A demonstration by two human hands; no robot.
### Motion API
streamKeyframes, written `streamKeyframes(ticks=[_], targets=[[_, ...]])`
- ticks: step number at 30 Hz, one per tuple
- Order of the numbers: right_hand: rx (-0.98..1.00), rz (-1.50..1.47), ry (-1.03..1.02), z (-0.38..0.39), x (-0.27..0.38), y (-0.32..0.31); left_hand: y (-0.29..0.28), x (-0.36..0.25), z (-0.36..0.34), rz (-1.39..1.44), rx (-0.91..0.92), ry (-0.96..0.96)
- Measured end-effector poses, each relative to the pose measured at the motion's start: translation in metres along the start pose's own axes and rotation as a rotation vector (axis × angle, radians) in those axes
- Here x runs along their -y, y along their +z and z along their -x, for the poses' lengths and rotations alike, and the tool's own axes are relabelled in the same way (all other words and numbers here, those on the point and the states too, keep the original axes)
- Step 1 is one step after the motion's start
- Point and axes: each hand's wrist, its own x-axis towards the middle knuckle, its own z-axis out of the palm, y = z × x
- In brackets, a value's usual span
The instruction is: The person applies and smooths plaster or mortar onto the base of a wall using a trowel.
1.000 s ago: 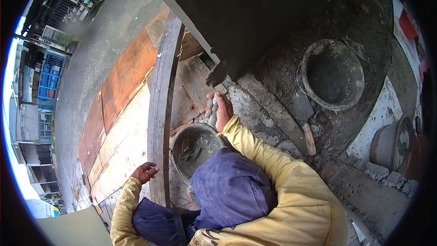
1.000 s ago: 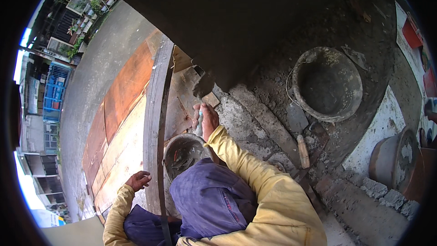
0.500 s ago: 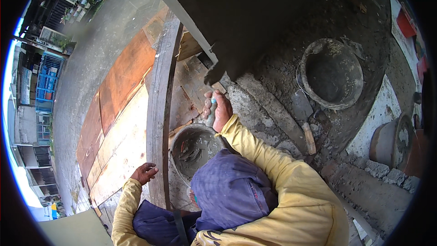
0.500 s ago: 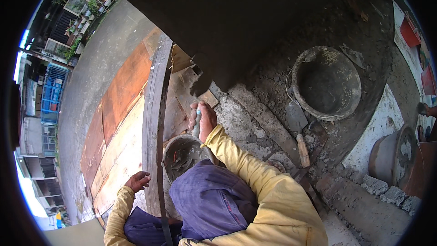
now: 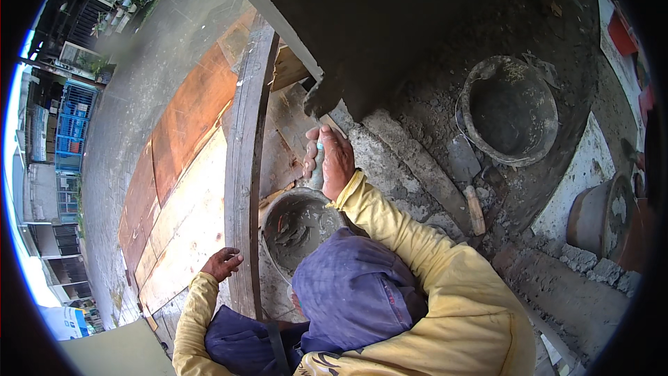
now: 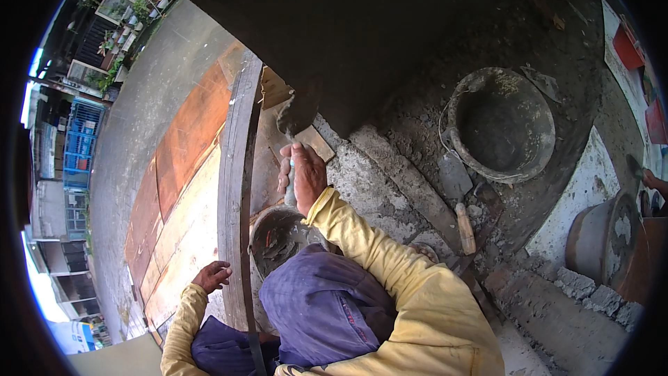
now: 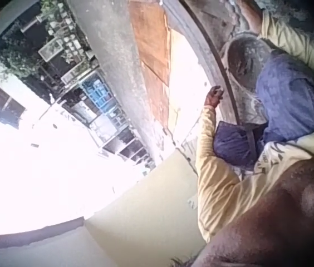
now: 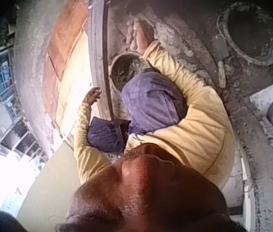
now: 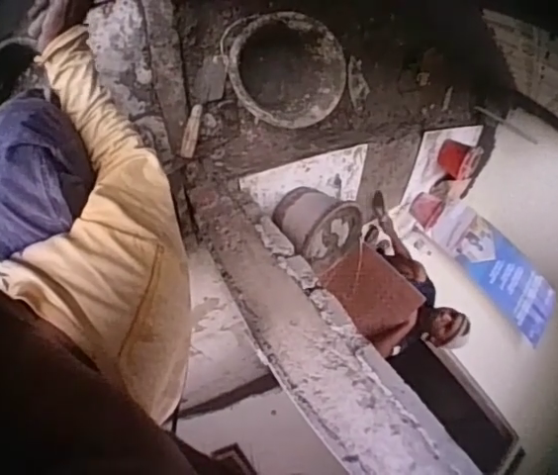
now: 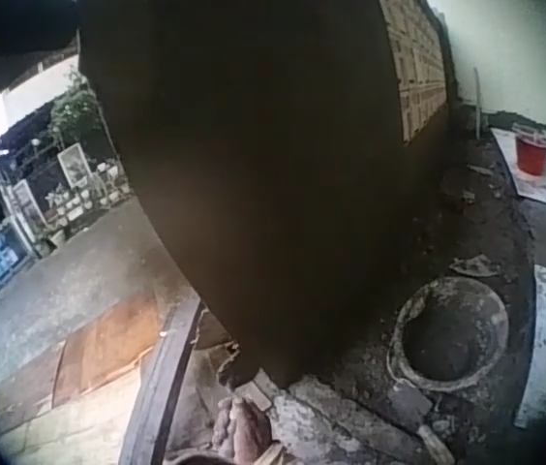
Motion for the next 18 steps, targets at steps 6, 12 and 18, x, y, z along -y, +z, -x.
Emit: streamKeyframes(ticks=[6,12,18], targets=[[-0.129,-0.456,0.243,-0.007,-0.046,-0.049,0.000,0.000,0.001,0.002,0.009,-0.019],[-0.098,-0.563,0.328,-0.002,-0.057,-0.073,0.000,-0.003,0.002,0.014,0.013,-0.007],[0.146,-0.678,0.330,-0.005,-0.024,-0.037,0.000,-0.002,0.001,-0.008,-0.006,-0.015]])
